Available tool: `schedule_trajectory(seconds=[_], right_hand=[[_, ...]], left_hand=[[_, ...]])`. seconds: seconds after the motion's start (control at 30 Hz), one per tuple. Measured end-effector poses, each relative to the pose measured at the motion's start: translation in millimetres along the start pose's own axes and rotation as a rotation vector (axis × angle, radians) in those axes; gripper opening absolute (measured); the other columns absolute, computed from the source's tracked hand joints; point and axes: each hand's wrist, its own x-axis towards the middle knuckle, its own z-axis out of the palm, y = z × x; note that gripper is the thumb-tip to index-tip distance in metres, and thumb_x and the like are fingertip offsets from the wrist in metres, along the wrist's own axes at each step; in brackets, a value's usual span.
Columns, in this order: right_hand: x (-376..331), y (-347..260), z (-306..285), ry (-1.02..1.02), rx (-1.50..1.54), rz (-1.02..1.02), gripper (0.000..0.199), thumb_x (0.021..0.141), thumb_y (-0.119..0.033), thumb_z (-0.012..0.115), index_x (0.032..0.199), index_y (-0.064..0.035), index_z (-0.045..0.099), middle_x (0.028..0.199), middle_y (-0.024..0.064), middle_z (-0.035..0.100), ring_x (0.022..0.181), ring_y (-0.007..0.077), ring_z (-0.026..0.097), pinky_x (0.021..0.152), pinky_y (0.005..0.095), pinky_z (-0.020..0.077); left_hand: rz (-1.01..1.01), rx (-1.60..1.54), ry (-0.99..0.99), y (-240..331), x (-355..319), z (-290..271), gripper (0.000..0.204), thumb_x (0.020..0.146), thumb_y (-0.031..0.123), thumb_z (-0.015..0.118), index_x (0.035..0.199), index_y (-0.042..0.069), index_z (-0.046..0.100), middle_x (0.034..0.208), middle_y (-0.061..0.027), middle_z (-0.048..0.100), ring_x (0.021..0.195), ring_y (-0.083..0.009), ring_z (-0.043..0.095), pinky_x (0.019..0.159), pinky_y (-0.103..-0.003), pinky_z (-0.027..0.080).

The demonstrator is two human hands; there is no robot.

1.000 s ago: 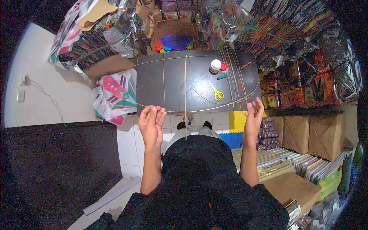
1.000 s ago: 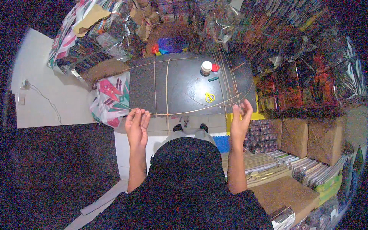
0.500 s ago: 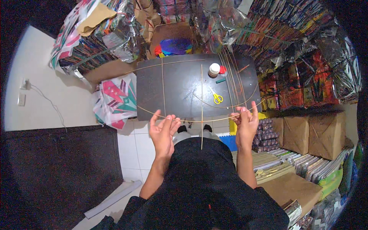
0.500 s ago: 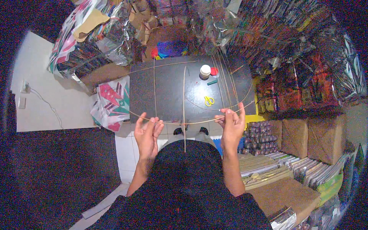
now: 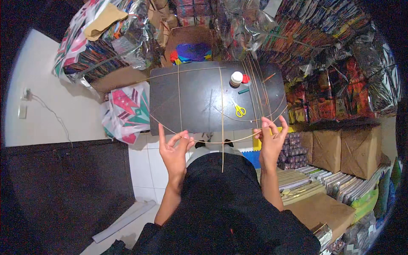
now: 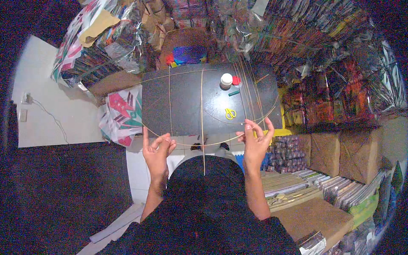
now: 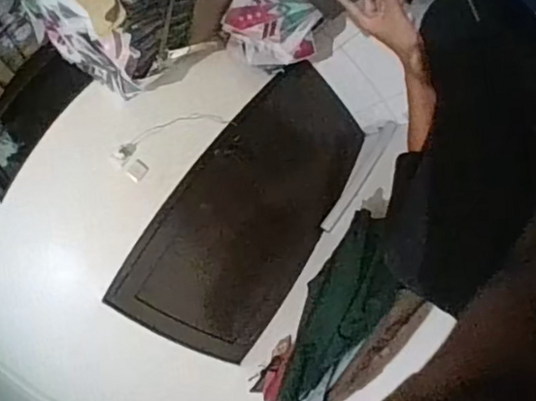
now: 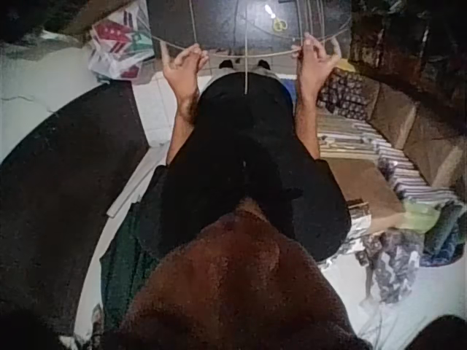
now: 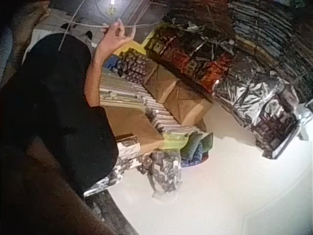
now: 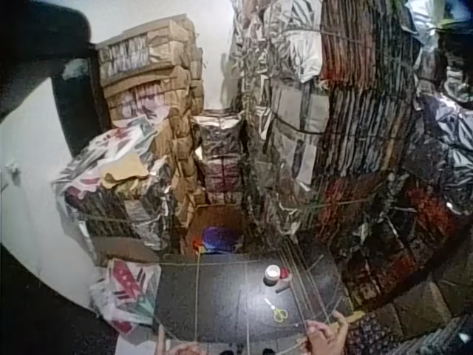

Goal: Assembling the wooden frame of a kite using string and glue at a workbench.

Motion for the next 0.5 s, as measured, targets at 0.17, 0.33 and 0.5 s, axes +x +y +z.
schedule_trajectory(seconds=[0.17, 0.33, 0.5], right_hand=[[-3.6, -5.9, 9.4, -0.133, 0.002, 0.004, 0.088, 0.094, 0.002, 0.064, 0.160, -0.0164, 0.008, 0.120, 0.0218, 0.064, 0.078, 0.0217, 0.071, 0.064, 0.0284, 0.0591], [-5.2, -14.5, 11.7, -0.235, -0.056, 0.048, 0.094, 0.092, 0.006, 0.060, 0.163, -0.0190, 0.004, 0.120, 0.0209, 0.063, 0.080, 0.0202, 0.072, 0.057, 0.0250, 0.0567], [-7.0, -26.2, 14.1, -0.290, -0.124, 0.059, 0.093, 0.089, 0.008, 0.056, 0.163, -0.0166, 0.006, 0.118, 0.0192, 0.064, 0.075, 0.0163, 0.070, 0.046, 0.0202, 0.0502]], left_hand=[[-0.005, 0.055, -0.075, 7.4, 2.1, -1.0, 0.094, 0.093, -0.006, 0.067, 0.163, 0.008, 0.005, 0.103, -0.0200, 0.069, 0.083, -0.0216, 0.072, 0.076, -0.034, 0.064], [0.038, 0.113, -0.139, 16.0, 8.3, -3.1, 0.092, 0.093, 0.000, 0.068, 0.164, 0.010, 0.008, 0.103, -0.0182, 0.070, 0.080, -0.0188, 0.071, 0.068, -0.029, 0.060], [0.047, 0.192, -0.190, 24.0, 12.4, -3.5, 0.093, 0.092, 0.002, 0.069, 0.164, 0.011, 0.011, 0.099, -0.0150, 0.071, 0.078, -0.0178, 0.071, 0.063, -0.026, 0.057]])
